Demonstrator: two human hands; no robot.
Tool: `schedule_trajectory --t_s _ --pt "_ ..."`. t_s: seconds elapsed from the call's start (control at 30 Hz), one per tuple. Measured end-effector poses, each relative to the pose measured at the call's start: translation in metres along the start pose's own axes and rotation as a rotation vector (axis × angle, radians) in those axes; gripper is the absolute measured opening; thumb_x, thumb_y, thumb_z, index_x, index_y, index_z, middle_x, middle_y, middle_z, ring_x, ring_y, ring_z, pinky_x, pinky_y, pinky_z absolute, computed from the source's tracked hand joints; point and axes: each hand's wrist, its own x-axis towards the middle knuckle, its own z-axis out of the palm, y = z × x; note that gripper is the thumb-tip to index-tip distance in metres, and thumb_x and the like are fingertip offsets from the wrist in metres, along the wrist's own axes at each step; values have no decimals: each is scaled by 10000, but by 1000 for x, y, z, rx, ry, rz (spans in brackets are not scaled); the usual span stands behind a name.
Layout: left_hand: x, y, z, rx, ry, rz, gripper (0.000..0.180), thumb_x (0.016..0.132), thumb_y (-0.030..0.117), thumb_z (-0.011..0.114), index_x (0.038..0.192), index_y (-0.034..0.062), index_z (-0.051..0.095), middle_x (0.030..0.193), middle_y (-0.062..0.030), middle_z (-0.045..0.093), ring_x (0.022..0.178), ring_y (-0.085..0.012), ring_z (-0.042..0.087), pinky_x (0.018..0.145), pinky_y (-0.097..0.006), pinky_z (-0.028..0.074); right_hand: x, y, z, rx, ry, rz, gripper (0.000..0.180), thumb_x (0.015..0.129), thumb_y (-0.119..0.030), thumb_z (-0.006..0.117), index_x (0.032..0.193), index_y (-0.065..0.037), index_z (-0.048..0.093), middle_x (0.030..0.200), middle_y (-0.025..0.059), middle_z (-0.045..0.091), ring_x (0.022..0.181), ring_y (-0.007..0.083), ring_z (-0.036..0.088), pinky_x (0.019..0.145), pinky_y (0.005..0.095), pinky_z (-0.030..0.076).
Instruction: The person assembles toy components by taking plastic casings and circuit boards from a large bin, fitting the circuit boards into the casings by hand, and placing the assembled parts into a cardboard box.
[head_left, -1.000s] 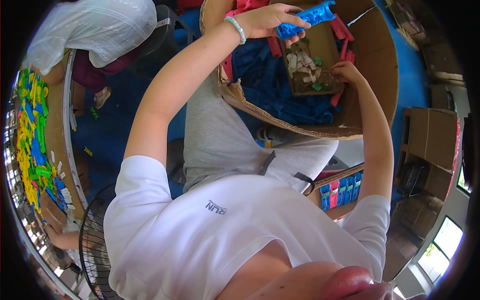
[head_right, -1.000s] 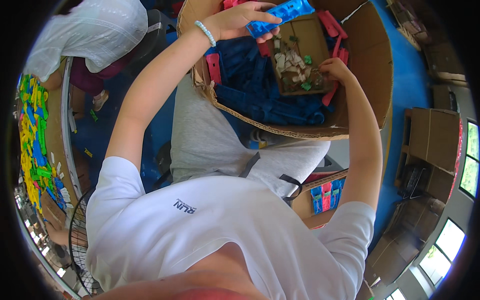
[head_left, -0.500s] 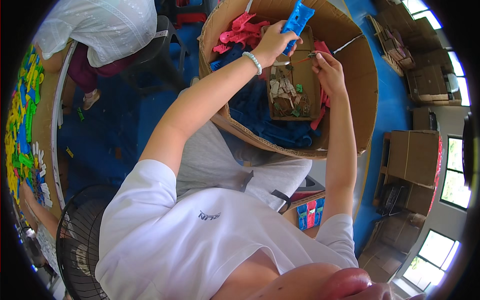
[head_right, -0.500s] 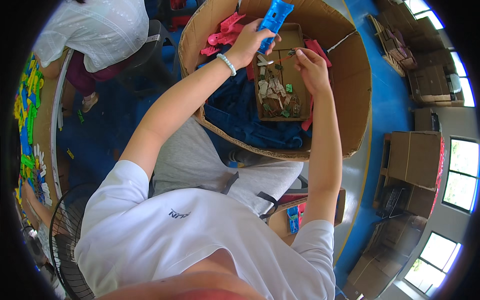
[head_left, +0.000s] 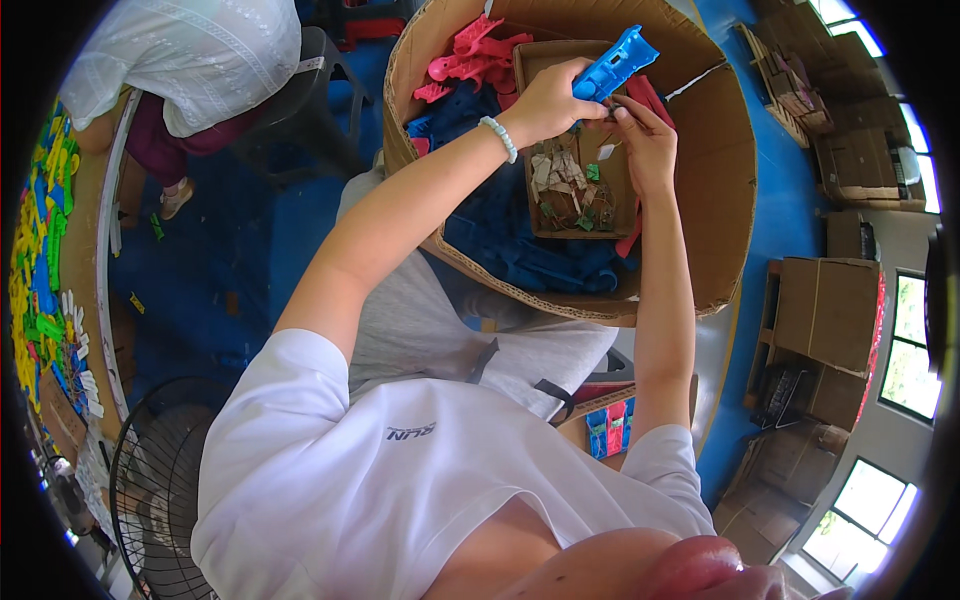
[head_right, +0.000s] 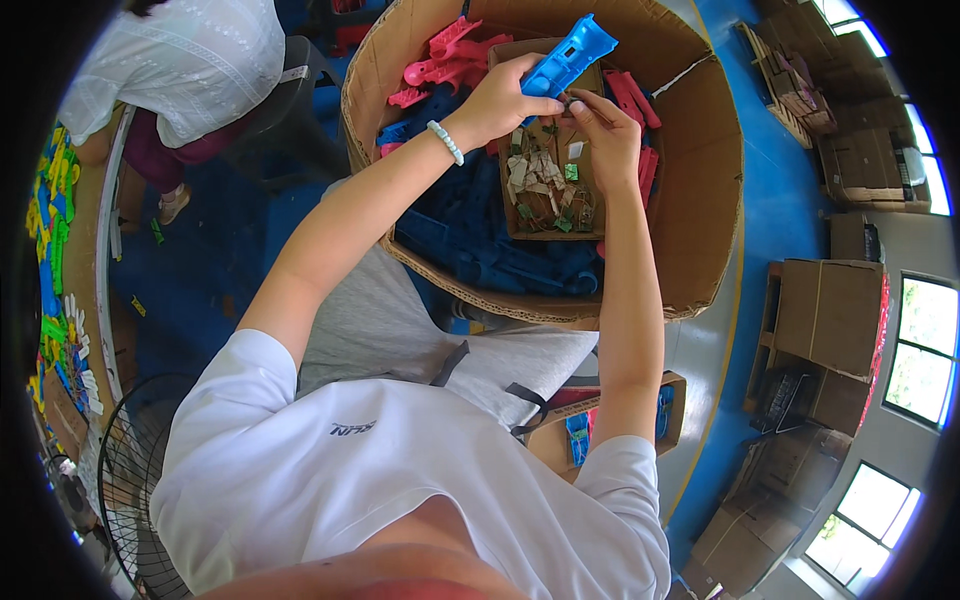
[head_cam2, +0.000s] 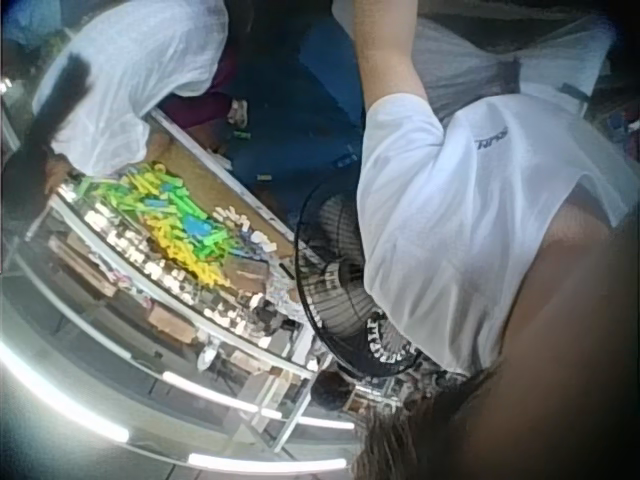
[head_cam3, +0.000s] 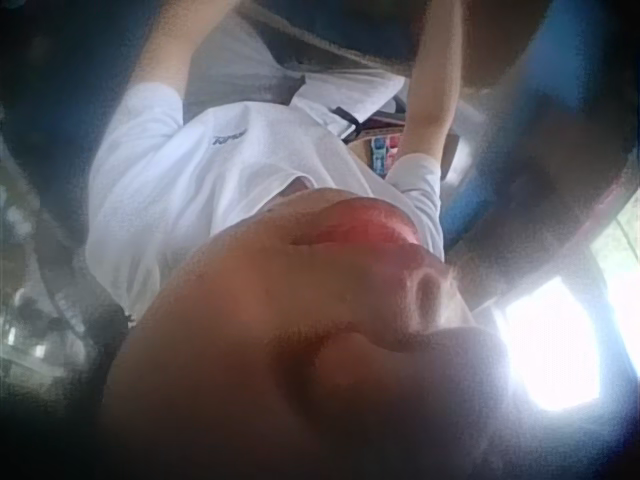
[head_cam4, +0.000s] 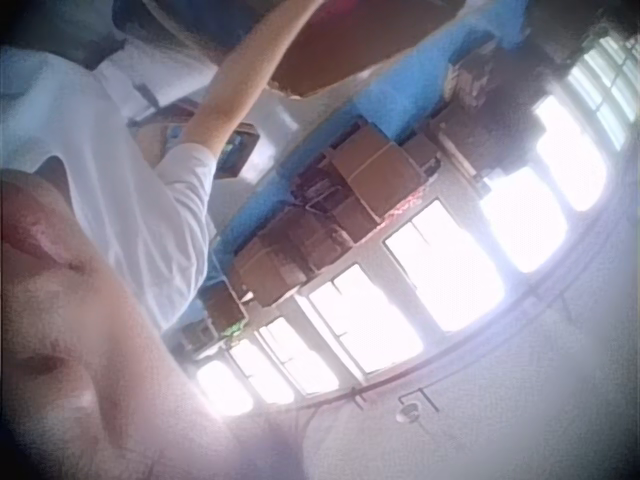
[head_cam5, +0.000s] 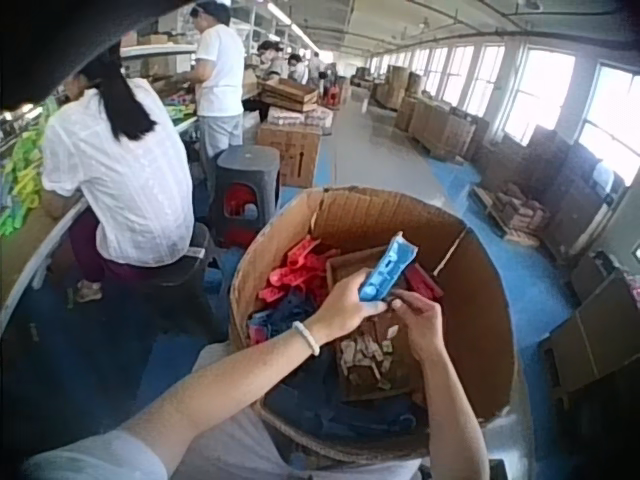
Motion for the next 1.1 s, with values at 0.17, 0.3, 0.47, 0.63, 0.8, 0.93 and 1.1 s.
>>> schedule_trajectory --t_s 0.17,0.3,0.47,0.63,0.8,0.93,1.1 --pt "-5 8 2 95 60 102 448 780 58 726 1185 1 544 947 -60 667 821 -105 633 745 -261 520 -3 -6 -4 42 4 -44 242 886 9 615 1118 77 631 963 142 674 833 199 675 764 294 569" --pt "-10 13 6 79 110 155 418 773 46 718 1155 -11 559 912 -80 679 748 -131 652 650 -272 531 -5 -11 -7 -13 64 -29 218 891 34 597 1101 89 620 975 146 670 798 215 675 743 298 579" --pt "-12 15 8 -141 109 128 423 779 36 710 1163 -10 537 912 -76 666 728 -122 634 622 -264 526 -9 -10 -8 178 35 2 175 893 47 586 1059 85 623 983 155 659 845 217 664 768 320 589" --pt "-16 16 8 -133 132 143 402 778 44 719 1139 11 543 924 -56 651 750 -108 622 644 -255 518 -10 -12 -4 280 32 31 177 909 41 562 1074 102 584 1008 173 636 880 236 662 779 325 595" --pt "-16 13 11 -26 183 151 397 777 59 716 1135 24 547 898 -44 644 680 -88 597 583 -244 494 -11 -7 -4 363 30 94 131 924 19 549 1039 82 558 986 135 608 876 208 640 792 337 590" --pt "-14 12 5 41 203 50 277 832 123 665 1055 -20 584 792 -46 631 558 -123 601 471 -265 467 -7 -13 -9 283 -24 87 142 932 3 539 1049 82 553 988 130 605 855 198 639 786 319 588" --pt "-8 11 -7 168 182 -23 390 918 311 521 1029 -42 646 698 -82 602 517 -176 618 435 -294 474 -9 -25 -32 -590 41 -342 137 908 -12 565 1040 20 581 1163 107 550 962 184 588 806 317 529"
